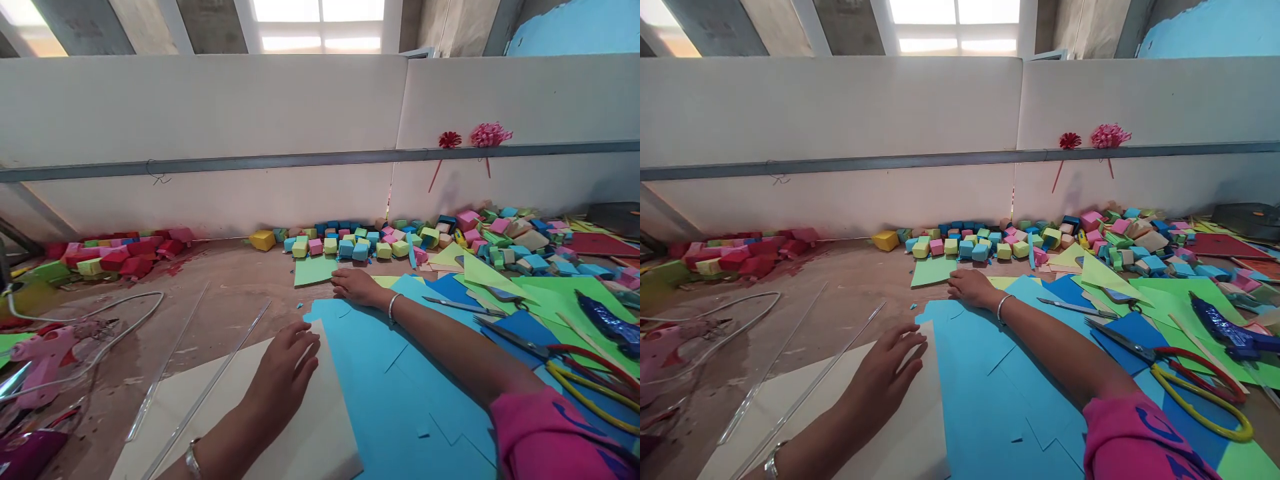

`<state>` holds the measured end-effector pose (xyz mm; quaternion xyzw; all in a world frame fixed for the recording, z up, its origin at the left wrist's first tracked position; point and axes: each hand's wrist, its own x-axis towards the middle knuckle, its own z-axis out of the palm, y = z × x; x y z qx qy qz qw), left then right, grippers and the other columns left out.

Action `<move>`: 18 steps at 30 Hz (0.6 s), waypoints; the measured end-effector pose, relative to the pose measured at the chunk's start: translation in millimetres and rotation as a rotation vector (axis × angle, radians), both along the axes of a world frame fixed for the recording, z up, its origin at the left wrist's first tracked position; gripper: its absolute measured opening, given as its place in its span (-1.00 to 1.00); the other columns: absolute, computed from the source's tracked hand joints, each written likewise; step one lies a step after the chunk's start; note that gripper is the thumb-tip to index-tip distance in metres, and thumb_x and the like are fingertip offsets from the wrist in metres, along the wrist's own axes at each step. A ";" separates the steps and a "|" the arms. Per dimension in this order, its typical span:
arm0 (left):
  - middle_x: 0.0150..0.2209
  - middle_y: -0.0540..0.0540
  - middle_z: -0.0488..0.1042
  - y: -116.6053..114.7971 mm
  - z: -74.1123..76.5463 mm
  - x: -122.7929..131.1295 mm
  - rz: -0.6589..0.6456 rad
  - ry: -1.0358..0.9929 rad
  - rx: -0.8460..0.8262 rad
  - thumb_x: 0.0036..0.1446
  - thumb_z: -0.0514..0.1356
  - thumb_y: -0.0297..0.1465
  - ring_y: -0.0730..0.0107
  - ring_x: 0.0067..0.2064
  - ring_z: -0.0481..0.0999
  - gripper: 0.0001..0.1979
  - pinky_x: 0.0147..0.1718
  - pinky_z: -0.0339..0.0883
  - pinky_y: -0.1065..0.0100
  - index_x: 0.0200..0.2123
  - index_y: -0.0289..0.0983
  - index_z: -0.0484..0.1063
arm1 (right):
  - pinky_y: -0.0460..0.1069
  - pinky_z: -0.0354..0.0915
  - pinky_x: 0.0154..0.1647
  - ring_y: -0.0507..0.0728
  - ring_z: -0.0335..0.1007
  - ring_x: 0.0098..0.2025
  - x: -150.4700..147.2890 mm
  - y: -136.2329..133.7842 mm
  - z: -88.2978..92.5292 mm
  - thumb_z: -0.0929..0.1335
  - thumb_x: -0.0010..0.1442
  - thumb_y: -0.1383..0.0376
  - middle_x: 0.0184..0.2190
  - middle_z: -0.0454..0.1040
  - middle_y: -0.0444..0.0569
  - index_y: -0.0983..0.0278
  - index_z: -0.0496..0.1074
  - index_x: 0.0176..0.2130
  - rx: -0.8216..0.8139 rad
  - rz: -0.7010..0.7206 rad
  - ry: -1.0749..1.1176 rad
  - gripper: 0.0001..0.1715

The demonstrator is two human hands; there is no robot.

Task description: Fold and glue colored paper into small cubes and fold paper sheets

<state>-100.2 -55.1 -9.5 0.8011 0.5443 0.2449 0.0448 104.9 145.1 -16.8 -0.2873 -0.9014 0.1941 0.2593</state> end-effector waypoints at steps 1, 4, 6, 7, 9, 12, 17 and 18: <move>0.11 -0.19 0.34 -0.4 -0.2 -0.3 0.001 0.000 0.000 0.24 0.07 -0.43 0.11 0.14 0.37 -0.75 0.03 0.37 0.06 -0.05 -0.15 0.42 | 0.09 0.25 0.08 0.20 0.36 0.06 -0.5 -0.1 0.9 0.35 0.22 0.25 -0.07 0.50 0.13 0.30 0.53 -0.24 -0.031 0.006 0.031 -0.81; 0.10 -0.18 0.35 -1.2 -0.5 -0.5 0.009 0.008 0.010 0.24 0.07 -0.42 0.12 0.13 0.37 -0.77 0.02 0.37 0.07 -0.08 -0.15 0.43 | 0.10 0.26 0.07 0.20 0.38 0.04 -3.0 -1.7 3.8 0.35 0.20 0.19 -0.08 0.51 0.13 0.31 0.53 -0.23 -0.142 0.026 0.188 -0.74; 0.08 -0.18 0.37 -0.7 -0.5 -0.2 0.009 0.018 0.020 0.24 0.08 -0.42 0.13 0.10 0.39 -0.79 0.00 0.38 0.09 -0.11 -0.17 0.45 | 0.09 0.32 0.00 0.18 0.42 -0.03 -4.7 -2.7 4.7 0.30 0.22 0.10 -0.09 0.52 0.10 0.30 0.53 -0.19 -0.244 0.029 0.340 -0.64; 0.07 -0.18 0.38 0.0 -0.6 -0.2 0.008 0.022 0.027 0.24 0.08 -0.42 0.14 0.09 0.40 -0.80 -0.01 0.39 0.11 -0.12 -0.18 0.45 | 0.08 0.35 -0.07 0.16 0.45 -0.09 -5.5 -2.9 4.8 0.29 0.21 0.06 -0.12 0.53 0.09 0.30 0.52 -0.18 -0.304 0.026 0.419 -0.59; 0.05 -0.18 0.40 2.2 -1.3 -0.8 0.000 0.027 0.040 0.24 0.08 -0.41 0.16 0.07 0.42 -0.80 -0.03 0.40 0.15 -0.12 -0.19 0.46 | 0.06 0.39 -0.21 0.11 0.46 -0.26 -6.9 -2.2 5.4 0.30 0.15 -0.03 -0.25 0.54 0.04 0.30 0.50 -0.19 -0.433 0.015 0.559 -0.52; 0.03 -0.17 0.42 6.3 -4.0 -3.3 -0.030 0.042 0.058 0.25 0.07 -0.38 0.17 0.05 0.44 -0.79 -0.03 0.41 0.17 -0.11 -0.19 0.47 | 0.00 0.37 -0.33 0.03 0.38 -0.42 -8.0 -1.6 14.3 0.38 0.01 -0.05 -0.43 0.47 -0.09 0.28 0.45 -0.30 -0.601 -0.019 0.716 -0.54; -0.02 -0.16 0.46 19.3 -12.3 -10.5 -0.081 0.056 0.142 0.24 0.10 -0.24 0.06 0.00 0.49 -0.76 -0.07 0.44 0.04 -0.13 -0.17 0.49 | -0.07 0.34 -0.29 -0.02 0.34 -0.39 -6.1 -16.2 63.6 0.43 0.03 0.20 -0.49 0.41 -0.21 0.26 0.40 -0.38 -0.794 -0.036 0.830 -0.81; -0.01 -0.15 0.47 23.5 -13.6 -12.5 -0.068 0.041 0.153 0.22 0.12 -0.22 0.02 0.00 0.49 -0.76 -0.09 0.45 0.00 -0.12 -0.15 0.48 | -0.07 0.35 -0.27 -0.02 0.35 -0.37 -5.7 -22.5 76.1 0.43 0.05 0.29 -0.48 0.42 -0.21 0.26 0.41 -0.39 -0.836 -0.006 0.816 -0.88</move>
